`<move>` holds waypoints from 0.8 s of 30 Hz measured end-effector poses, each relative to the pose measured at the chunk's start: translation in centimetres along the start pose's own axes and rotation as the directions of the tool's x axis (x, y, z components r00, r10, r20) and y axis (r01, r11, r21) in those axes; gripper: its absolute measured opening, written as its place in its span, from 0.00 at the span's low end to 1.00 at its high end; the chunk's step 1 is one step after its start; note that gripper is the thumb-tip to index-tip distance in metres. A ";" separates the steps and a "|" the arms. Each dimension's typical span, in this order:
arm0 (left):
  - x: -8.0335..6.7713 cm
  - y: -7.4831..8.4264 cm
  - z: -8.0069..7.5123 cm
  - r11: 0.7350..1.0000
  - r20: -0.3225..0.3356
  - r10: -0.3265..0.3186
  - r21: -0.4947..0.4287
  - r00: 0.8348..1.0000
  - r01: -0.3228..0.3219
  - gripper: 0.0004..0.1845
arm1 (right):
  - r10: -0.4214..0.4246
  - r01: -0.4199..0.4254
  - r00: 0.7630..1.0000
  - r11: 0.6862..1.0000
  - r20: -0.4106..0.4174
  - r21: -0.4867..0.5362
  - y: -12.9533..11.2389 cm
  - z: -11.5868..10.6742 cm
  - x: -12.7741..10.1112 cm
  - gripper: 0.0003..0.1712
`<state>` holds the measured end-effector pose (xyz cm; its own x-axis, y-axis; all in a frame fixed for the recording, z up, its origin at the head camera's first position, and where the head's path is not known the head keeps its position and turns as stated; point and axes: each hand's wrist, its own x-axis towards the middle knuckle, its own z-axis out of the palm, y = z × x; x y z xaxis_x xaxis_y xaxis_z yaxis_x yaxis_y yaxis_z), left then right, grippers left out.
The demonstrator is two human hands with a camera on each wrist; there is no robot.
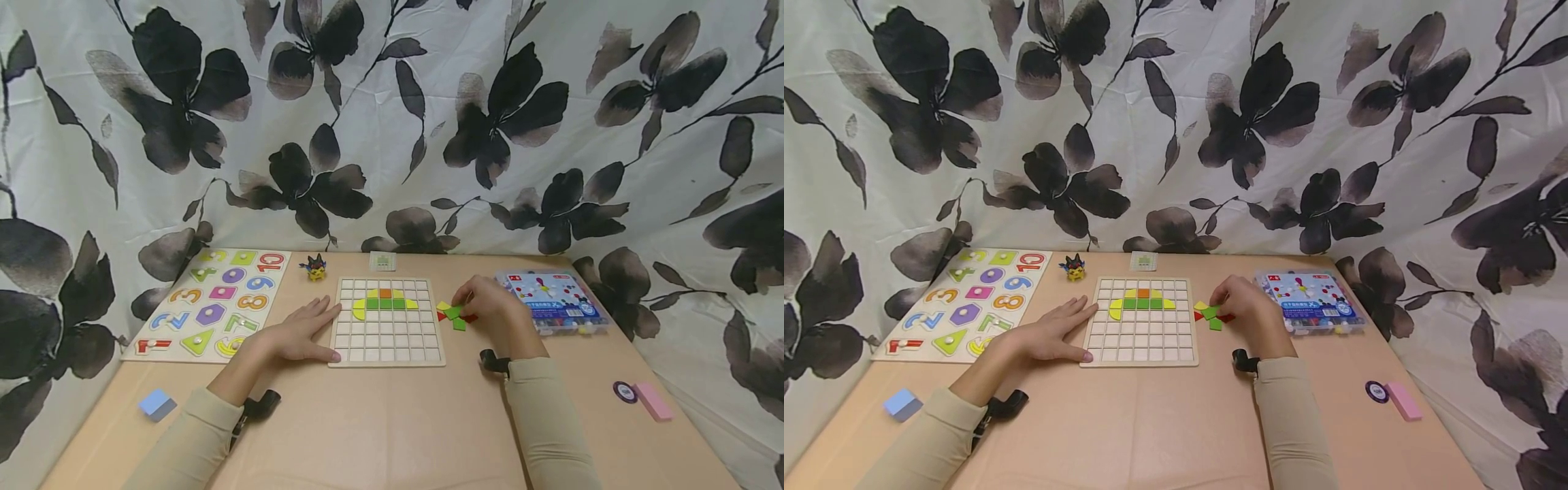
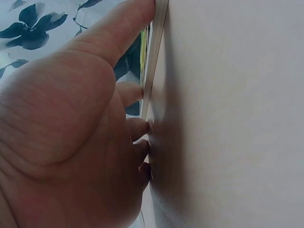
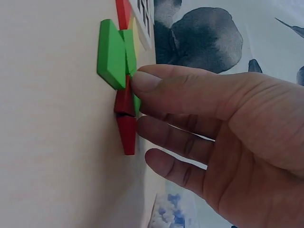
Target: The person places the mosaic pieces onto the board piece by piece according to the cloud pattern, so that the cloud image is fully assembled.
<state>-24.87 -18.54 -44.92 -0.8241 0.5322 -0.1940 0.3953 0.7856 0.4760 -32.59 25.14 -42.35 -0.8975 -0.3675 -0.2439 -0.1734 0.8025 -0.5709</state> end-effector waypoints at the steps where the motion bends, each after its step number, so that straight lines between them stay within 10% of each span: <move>1: 0.0 0.0 0.0 1.000 0.000 0.000 0.001 1.000 0.000 0.59 | -0.007 0.007 1.000 1.000 0.003 -0.009 0.0 0.0 0.0 0.11; 15: 0.0 0.0 0.0 1.000 -0.003 0.011 0.007 1.000 -0.010 0.58 | -0.061 0.061 0.998 0.998 -0.001 0.012 0.4 0.2 0.3 0.07; 24: 0.1 0.0 0.1 1.000 0.003 0.002 0.014 1.000 -0.002 0.58 | -0.138 0.159 0.974 0.981 -0.181 0.109 -0.8 -0.3 0.1 0.12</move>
<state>-24.92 -18.42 -45.02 -0.8221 0.5345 -0.1961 0.4022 0.7890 0.4645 -32.63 24.60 -41.68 -0.9235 -0.3833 -0.0168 -0.2689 0.6778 -0.6843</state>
